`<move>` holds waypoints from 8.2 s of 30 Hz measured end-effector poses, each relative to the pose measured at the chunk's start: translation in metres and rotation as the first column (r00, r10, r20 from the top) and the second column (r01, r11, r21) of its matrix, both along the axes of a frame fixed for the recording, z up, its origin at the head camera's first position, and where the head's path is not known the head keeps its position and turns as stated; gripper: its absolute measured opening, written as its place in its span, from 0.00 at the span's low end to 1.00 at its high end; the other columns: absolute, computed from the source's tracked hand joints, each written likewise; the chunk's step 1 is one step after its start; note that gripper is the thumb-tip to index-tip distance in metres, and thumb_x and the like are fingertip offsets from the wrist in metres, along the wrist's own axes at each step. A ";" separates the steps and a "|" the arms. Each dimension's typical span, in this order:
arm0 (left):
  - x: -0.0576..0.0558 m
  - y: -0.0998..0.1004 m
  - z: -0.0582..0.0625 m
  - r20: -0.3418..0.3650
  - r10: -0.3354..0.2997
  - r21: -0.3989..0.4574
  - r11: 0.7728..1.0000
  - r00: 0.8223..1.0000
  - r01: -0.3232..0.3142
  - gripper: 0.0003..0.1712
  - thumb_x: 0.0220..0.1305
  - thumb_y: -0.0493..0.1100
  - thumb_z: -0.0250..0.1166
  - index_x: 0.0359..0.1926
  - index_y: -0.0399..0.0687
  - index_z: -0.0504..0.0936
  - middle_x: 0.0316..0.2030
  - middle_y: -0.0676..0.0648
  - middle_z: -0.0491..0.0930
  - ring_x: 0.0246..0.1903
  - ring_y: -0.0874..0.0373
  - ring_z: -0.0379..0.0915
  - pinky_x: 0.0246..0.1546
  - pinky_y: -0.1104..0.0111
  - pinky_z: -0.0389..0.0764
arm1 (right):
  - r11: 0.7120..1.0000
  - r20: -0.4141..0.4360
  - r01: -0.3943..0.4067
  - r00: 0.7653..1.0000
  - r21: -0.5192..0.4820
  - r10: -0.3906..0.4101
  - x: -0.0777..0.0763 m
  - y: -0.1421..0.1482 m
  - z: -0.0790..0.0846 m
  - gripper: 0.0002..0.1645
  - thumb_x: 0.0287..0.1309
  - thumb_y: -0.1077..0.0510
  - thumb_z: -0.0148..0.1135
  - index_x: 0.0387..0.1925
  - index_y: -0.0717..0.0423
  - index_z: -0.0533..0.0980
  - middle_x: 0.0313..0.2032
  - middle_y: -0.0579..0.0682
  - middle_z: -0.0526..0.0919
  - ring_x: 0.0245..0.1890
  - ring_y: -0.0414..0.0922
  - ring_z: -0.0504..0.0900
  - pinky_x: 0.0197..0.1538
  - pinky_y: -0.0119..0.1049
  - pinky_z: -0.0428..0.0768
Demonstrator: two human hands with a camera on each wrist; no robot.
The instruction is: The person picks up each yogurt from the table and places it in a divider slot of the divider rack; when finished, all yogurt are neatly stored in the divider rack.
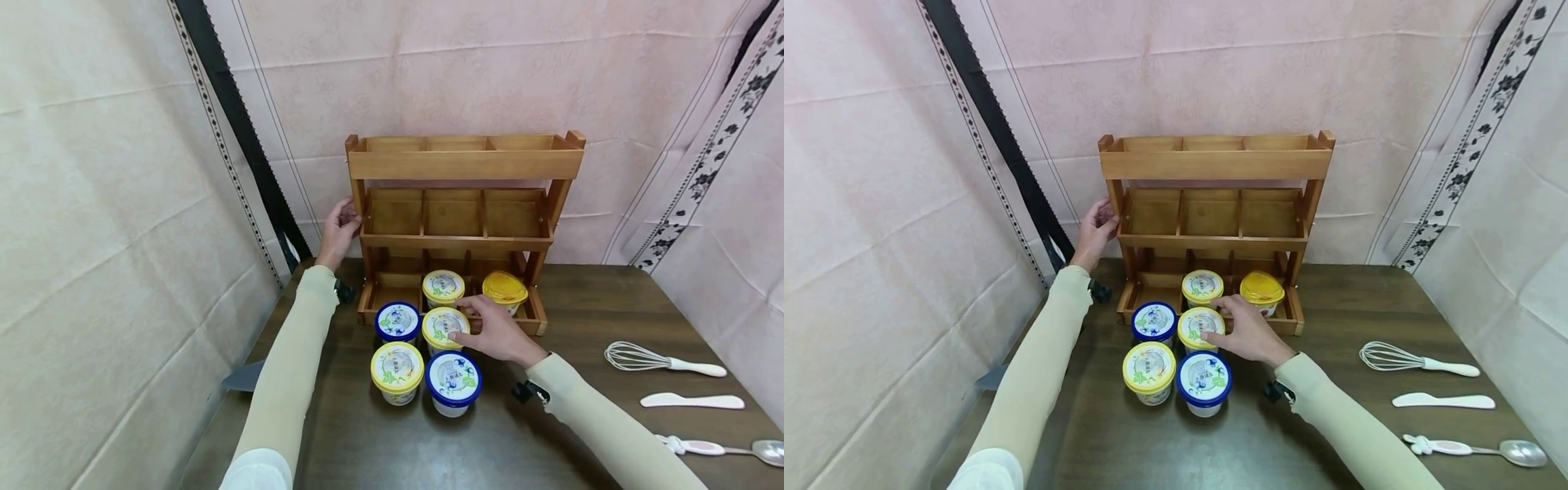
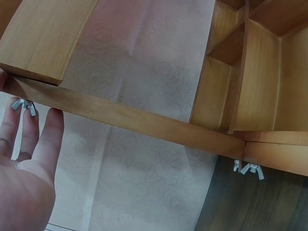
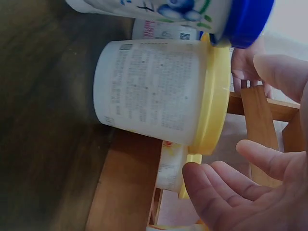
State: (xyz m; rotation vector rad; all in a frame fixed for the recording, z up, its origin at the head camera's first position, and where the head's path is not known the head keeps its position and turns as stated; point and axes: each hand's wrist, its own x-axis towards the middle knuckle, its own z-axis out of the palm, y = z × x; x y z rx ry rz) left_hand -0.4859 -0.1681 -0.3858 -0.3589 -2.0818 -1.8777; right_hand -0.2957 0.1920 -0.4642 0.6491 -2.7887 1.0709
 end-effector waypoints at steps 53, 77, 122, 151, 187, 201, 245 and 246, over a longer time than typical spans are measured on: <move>0.001 0.001 -0.001 0.014 -0.004 0.005 1.000 1.000 0.004 0.28 0.78 0.40 0.62 0.74 0.62 0.73 0.54 0.51 0.74 0.54 0.54 0.74 0.61 0.54 0.82 | 0.996 0.087 -0.001 0.996 -0.090 0.009 -0.001 0.012 0.000 0.51 0.51 0.36 0.82 0.71 0.50 0.71 0.61 0.53 0.81 0.59 0.56 0.83 0.57 0.51 0.87; -0.001 0.000 -0.005 -0.046 -0.011 0.006 1.000 0.999 0.011 0.28 0.76 0.39 0.64 0.73 0.58 0.75 0.49 0.54 0.75 0.50 0.58 0.75 0.48 0.67 0.81 | 0.983 0.021 0.006 1.000 -0.181 -0.002 -0.022 -0.019 0.043 0.51 0.51 0.37 0.83 0.72 0.47 0.71 0.61 0.51 0.80 0.51 0.52 0.85 0.54 0.50 0.88; -0.003 -0.002 -0.004 -0.027 0.002 -0.024 1.000 1.000 -0.003 0.28 0.76 0.41 0.64 0.73 0.60 0.74 0.52 0.51 0.76 0.52 0.57 0.74 0.54 0.63 0.81 | 1.000 0.046 0.027 0.999 -0.013 -0.026 -0.099 -0.109 0.021 0.51 0.62 0.36 0.74 0.77 0.55 0.67 0.71 0.58 0.74 0.69 0.58 0.75 0.71 0.57 0.75; -0.002 -0.003 -0.004 -0.031 0.007 -0.014 1.000 0.999 -0.008 0.27 0.76 0.42 0.65 0.72 0.59 0.76 0.52 0.51 0.77 0.52 0.57 0.75 0.56 0.59 0.82 | 0.997 0.228 0.050 0.973 -0.063 -0.034 -0.103 -0.130 0.002 0.52 0.62 0.39 0.75 0.79 0.54 0.63 0.74 0.57 0.72 0.72 0.57 0.73 0.75 0.57 0.70; -0.004 -0.002 -0.005 -0.028 -0.006 -0.003 1.000 1.000 0.006 0.26 0.77 0.42 0.64 0.72 0.58 0.75 0.52 0.51 0.75 0.54 0.55 0.74 0.59 0.54 0.82 | 0.982 0.203 -0.028 0.977 -0.188 0.067 -0.065 -0.061 0.039 0.41 0.68 0.35 0.67 0.75 0.45 0.68 0.69 0.54 0.77 0.69 0.55 0.77 0.72 0.58 0.75; -0.005 -0.003 -0.005 -0.036 0.006 -0.024 1.000 0.999 -0.007 0.26 0.77 0.44 0.64 0.73 0.60 0.75 0.53 0.50 0.76 0.54 0.55 0.74 0.57 0.59 0.80 | 0.977 0.104 -0.145 0.981 -0.154 0.162 -0.029 -0.023 0.034 0.31 0.71 0.38 0.66 0.67 0.49 0.77 0.63 0.56 0.83 0.62 0.52 0.82 0.63 0.53 0.82; -0.001 -0.002 -0.004 -0.032 0.015 -0.038 0.999 0.999 -0.016 0.26 0.78 0.45 0.63 0.72 0.63 0.75 0.55 0.50 0.75 0.56 0.54 0.73 0.59 0.57 0.78 | 0.909 0.184 -0.337 0.905 -0.244 0.385 0.058 0.025 -0.036 0.48 0.62 0.48 0.76 0.78 0.47 0.64 0.70 0.50 0.75 0.62 0.52 0.80 0.59 0.38 0.84; -0.001 -0.002 -0.004 -0.033 0.015 -0.037 0.999 0.999 -0.016 0.26 0.78 0.45 0.64 0.72 0.63 0.75 0.55 0.50 0.75 0.56 0.54 0.73 0.60 0.57 0.78 | 0.908 0.185 -0.342 0.902 -0.243 0.390 0.058 0.024 -0.036 0.48 0.61 0.49 0.76 0.78 0.48 0.63 0.70 0.50 0.75 0.62 0.52 0.80 0.59 0.38 0.84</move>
